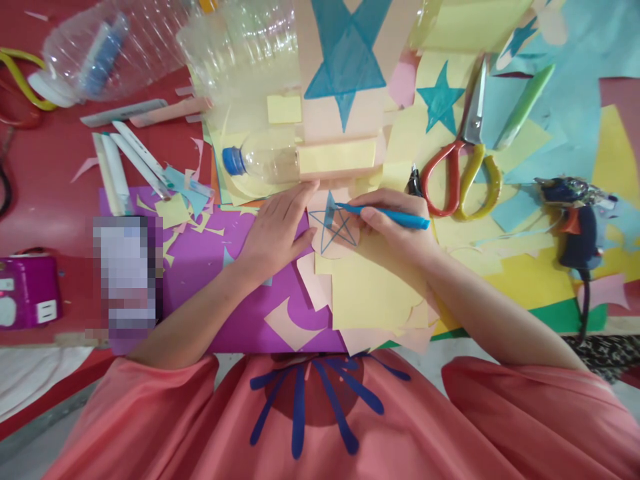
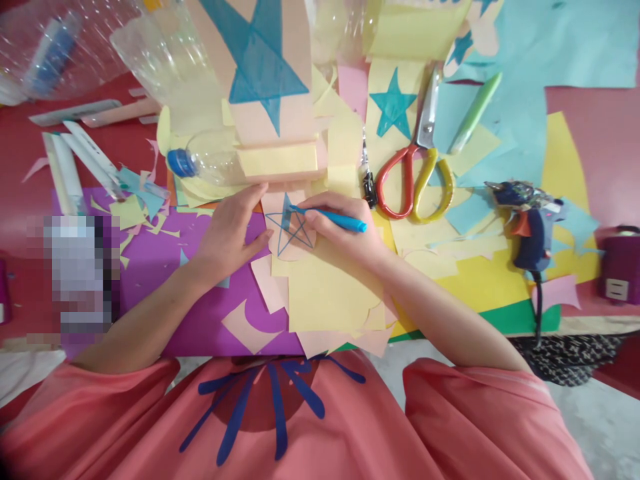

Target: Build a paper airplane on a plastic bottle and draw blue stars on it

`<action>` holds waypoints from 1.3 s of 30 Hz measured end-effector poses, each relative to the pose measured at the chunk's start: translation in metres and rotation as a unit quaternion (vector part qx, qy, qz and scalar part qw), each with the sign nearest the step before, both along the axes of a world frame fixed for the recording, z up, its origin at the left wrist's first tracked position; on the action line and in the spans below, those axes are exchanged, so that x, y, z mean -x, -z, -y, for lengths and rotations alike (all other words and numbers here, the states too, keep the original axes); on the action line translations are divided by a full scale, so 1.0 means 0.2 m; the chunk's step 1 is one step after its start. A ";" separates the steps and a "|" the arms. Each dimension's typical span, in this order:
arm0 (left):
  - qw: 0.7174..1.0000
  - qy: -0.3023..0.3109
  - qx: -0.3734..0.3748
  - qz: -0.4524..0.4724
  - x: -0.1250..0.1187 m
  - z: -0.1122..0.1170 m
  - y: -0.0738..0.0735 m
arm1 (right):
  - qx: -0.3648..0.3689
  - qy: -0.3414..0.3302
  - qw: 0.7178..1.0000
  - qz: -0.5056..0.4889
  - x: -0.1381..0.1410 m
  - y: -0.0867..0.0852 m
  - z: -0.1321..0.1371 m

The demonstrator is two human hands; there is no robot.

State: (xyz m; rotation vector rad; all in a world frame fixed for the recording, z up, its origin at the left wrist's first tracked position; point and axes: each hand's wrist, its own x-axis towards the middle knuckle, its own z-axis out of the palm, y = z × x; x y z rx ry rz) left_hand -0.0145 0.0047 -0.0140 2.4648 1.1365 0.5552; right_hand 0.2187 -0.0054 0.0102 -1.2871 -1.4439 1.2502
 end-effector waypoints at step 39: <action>1.000 0.005 -0.003 -0.005 0.00 0.00 0.00 | -0.021 0.019 0.999 0.035 0.01 0.06 0.02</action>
